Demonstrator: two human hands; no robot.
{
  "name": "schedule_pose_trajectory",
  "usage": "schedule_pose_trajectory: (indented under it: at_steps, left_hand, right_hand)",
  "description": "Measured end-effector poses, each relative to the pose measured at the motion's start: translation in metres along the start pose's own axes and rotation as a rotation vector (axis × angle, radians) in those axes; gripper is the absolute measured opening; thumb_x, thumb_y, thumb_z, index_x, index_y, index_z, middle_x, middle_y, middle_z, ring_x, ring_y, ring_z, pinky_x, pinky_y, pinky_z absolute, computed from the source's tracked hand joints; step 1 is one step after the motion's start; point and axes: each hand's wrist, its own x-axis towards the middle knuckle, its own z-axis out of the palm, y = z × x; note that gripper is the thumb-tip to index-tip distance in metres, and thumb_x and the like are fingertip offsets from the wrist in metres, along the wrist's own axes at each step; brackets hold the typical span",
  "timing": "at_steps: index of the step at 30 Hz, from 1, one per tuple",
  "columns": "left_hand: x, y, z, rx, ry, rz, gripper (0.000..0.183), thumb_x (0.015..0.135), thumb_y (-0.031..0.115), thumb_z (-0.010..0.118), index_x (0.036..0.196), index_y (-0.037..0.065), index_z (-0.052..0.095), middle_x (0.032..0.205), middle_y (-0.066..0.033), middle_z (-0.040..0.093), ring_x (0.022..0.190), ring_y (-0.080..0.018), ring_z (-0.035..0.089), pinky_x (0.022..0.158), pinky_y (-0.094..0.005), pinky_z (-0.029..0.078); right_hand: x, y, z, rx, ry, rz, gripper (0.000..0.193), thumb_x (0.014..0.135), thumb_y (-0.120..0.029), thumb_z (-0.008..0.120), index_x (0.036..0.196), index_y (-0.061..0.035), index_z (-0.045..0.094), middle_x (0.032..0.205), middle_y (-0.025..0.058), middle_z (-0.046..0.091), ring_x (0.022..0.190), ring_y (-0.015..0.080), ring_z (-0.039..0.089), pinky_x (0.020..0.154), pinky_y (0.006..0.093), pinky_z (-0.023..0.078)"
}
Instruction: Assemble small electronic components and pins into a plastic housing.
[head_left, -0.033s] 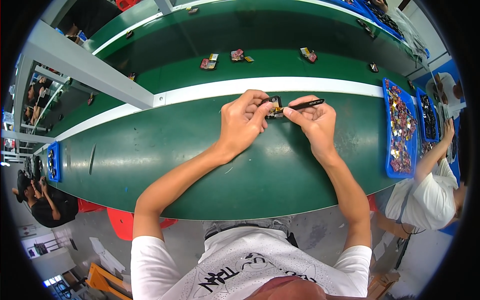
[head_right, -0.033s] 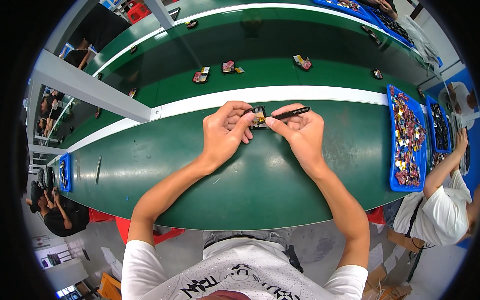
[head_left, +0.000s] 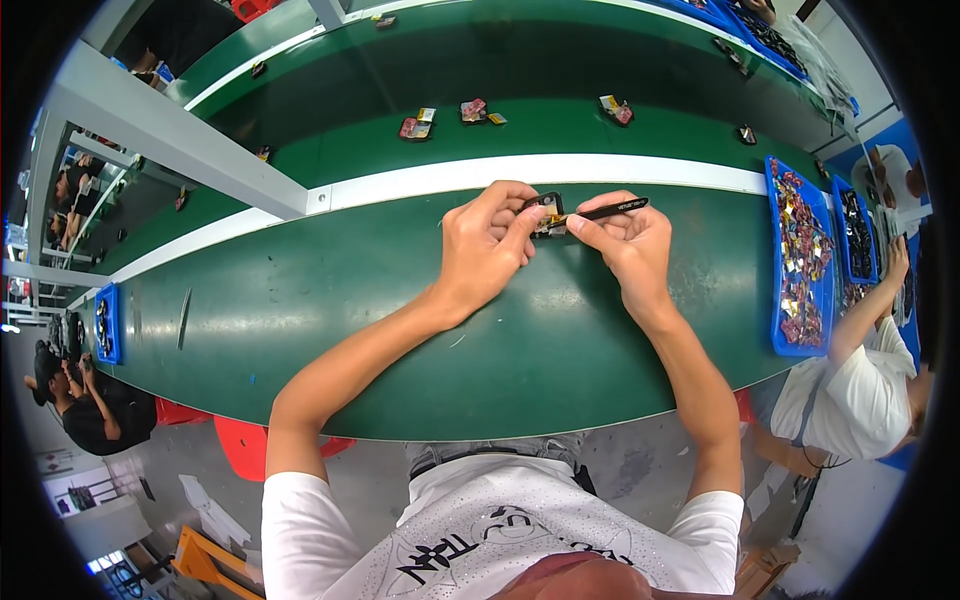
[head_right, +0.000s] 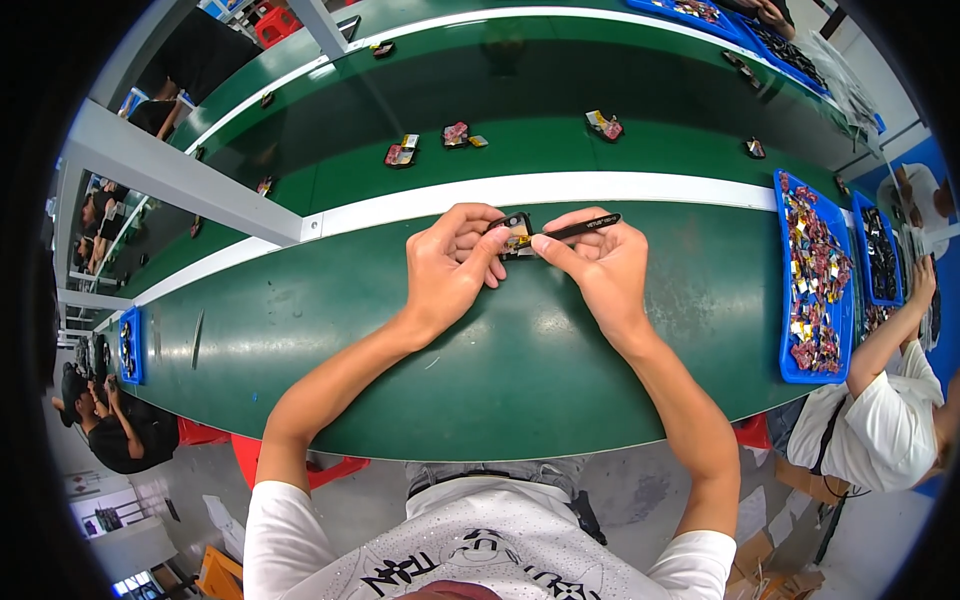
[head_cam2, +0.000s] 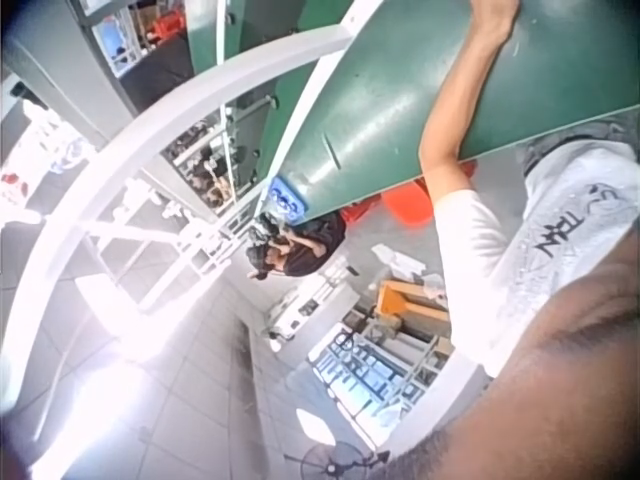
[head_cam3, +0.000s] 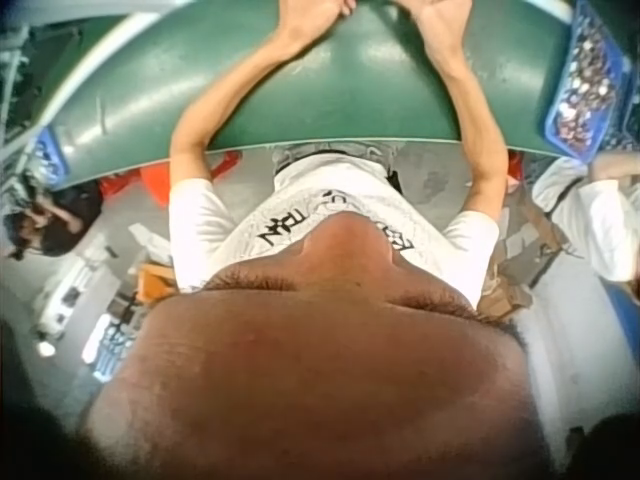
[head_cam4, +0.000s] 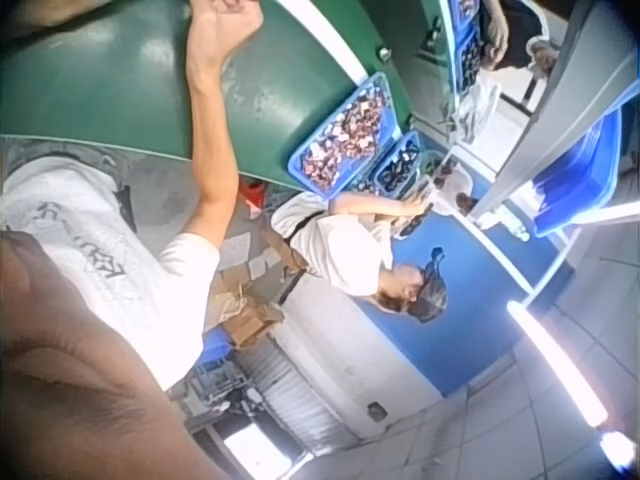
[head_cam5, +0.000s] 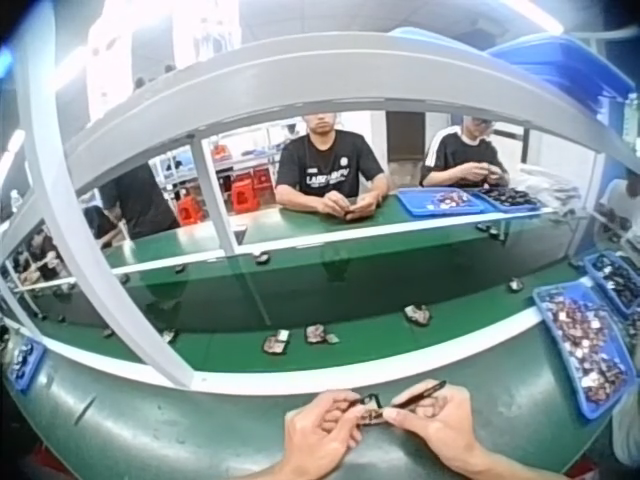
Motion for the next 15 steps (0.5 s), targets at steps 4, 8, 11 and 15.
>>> schedule_pose_trajectory:
  at_steps: [4, 8, 11, 15]
  left_hand:
    - [-0.001, -0.002, 0.002, 0.019, 0.010, 0.030, 0.017, 0.097, 0.001, 0.067, 0.109, -0.010, 0.063, 0.085, -0.0137, 0.072, 0.061, -0.0127, 0.067, 0.049, -0.0243, 0.054]
    - [0.000, -0.002, 0.003, 0.001, 0.020, 0.046, 0.018, 0.098, 0.001, 0.065, 0.112, -0.010, 0.064, 0.086, -0.0136, 0.072, 0.061, -0.0131, 0.067, 0.049, -0.0244, 0.054]
    - [0.003, -0.003, 0.000, -0.137, -0.051, -0.092, 0.022, 0.100, 0.005, 0.064, 0.116, -0.009, 0.064, 0.088, -0.0138, 0.072, 0.060, -0.0141, 0.067, 0.049, -0.0245, 0.054]
    - [0.007, -0.011, -0.006, -0.258, -0.129, -0.175, 0.028, 0.102, 0.012, 0.063, 0.120, -0.009, 0.065, 0.089, -0.0140, 0.071, 0.059, -0.0155, 0.068, 0.048, -0.0250, 0.054]
  right_hand:
    - [0.001, -0.001, -0.001, -0.005, -0.004, 0.035, 0.015, 0.087, -0.001, 0.078, 0.098, 0.0001, 0.068, 0.079, 0.0041, 0.072, 0.057, -0.0010, 0.050, 0.047, 0.0173, 0.029]
    - [0.002, 0.008, -0.005, 0.008, -0.003, -0.003, 0.017, 0.084, 0.004, 0.080, 0.096, 0.0042, 0.069, 0.078, 0.0028, 0.067, 0.062, 0.0011, 0.055, 0.057, 0.0168, 0.043]
    - [0.003, 0.010, -0.010, -0.081, -0.006, -0.071, 0.015, 0.083, 0.004, 0.081, 0.093, 0.0031, 0.070, 0.074, -0.0016, 0.063, 0.056, -0.0025, 0.041, 0.051, 0.0163, 0.032]
    - [0.000, 0.006, -0.007, -0.070, -0.009, -0.115, 0.015, 0.082, 0.004, 0.082, 0.092, 0.0032, 0.070, 0.076, -0.0012, 0.065, 0.055, -0.0025, 0.040, 0.049, 0.0173, 0.030]
